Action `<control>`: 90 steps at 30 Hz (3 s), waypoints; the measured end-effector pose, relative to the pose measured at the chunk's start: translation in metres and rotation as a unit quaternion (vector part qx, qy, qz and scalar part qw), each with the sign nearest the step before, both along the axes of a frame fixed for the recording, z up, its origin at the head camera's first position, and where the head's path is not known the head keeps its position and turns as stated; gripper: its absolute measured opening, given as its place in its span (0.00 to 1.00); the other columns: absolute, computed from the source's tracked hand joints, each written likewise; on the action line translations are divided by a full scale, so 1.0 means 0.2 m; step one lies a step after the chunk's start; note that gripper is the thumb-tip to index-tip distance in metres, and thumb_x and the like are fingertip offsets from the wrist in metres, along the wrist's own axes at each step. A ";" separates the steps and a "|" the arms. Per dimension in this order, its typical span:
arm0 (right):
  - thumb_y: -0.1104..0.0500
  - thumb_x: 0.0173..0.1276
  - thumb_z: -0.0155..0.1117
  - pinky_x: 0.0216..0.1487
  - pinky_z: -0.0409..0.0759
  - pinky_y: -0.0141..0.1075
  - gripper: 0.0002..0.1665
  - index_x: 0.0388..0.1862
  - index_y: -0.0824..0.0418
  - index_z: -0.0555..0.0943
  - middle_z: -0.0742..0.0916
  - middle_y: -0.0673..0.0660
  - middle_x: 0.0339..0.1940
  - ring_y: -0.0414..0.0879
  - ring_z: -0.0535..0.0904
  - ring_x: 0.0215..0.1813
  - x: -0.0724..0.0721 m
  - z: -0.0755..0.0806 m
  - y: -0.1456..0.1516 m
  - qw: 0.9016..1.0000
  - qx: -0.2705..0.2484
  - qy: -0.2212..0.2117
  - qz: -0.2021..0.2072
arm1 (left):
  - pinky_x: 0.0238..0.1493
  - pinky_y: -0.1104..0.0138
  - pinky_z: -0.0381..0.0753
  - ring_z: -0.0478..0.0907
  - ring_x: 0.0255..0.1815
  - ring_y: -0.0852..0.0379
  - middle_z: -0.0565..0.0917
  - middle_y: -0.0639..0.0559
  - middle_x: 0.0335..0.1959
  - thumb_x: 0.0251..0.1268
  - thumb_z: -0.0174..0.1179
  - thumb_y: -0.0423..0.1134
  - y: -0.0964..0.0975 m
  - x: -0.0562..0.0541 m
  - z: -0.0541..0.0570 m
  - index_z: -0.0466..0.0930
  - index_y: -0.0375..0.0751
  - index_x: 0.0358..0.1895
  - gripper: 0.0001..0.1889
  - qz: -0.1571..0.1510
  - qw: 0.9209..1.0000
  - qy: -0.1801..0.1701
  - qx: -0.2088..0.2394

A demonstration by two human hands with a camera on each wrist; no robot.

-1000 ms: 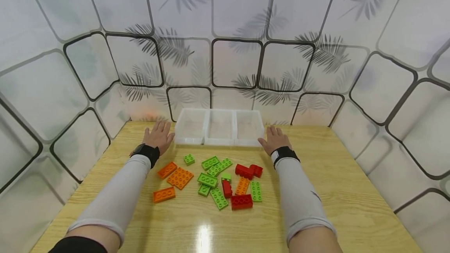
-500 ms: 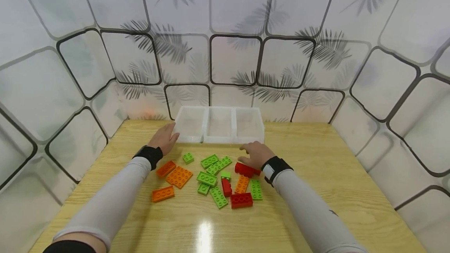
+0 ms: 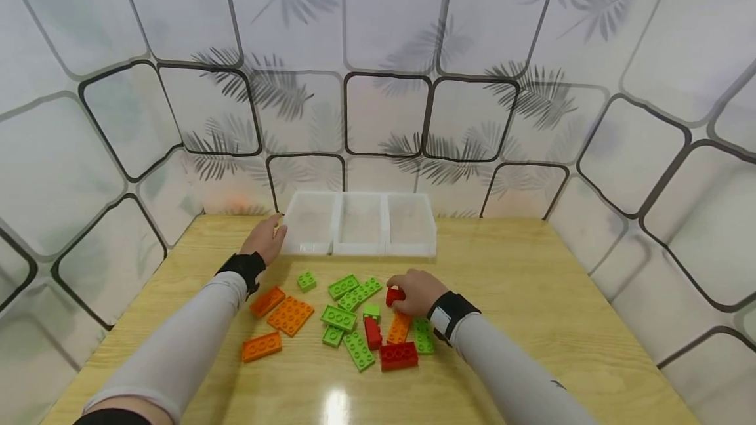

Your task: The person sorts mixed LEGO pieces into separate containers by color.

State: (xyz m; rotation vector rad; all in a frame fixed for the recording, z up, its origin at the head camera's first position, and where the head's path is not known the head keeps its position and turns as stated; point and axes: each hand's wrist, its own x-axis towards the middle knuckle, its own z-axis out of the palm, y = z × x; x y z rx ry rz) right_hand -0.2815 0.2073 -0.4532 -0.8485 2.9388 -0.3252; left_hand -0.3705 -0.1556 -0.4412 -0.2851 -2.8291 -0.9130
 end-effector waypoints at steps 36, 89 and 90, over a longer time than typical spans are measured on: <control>0.57 0.73 0.47 0.25 0.63 0.36 0.19 0.18 0.51 0.70 0.69 0.47 0.15 0.42 0.63 0.18 -0.41 0.11 0.04 0.974 -0.108 0.178 -0.085 | 0.25 0.65 0.66 0.76 0.24 0.50 0.87 0.39 0.39 0.70 0.58 0.35 0.03 -0.05 -0.06 0.83 0.37 0.54 0.14 0.098 0.987 0.089 0.088; 0.62 0.71 0.58 0.67 0.65 0.53 0.28 0.68 0.72 0.69 0.78 0.69 0.62 0.63 0.71 0.65 -0.32 0.08 0.11 0.990 -0.025 0.125 -0.055 | 0.26 0.58 0.71 0.83 0.37 0.42 0.85 0.44 0.50 0.72 0.57 0.44 0.04 -0.03 -0.06 0.82 0.51 0.58 0.15 0.151 0.986 0.054 0.041; 0.62 0.71 0.58 0.66 0.66 0.53 0.28 0.68 0.71 0.69 0.78 0.68 0.62 0.63 0.72 0.64 -0.30 0.07 0.12 0.991 -0.023 0.118 -0.058 | 0.25 0.58 0.70 0.83 0.37 0.41 0.85 0.44 0.50 0.72 0.57 0.44 0.04 -0.03 -0.06 0.82 0.51 0.59 0.15 0.152 0.986 0.053 0.040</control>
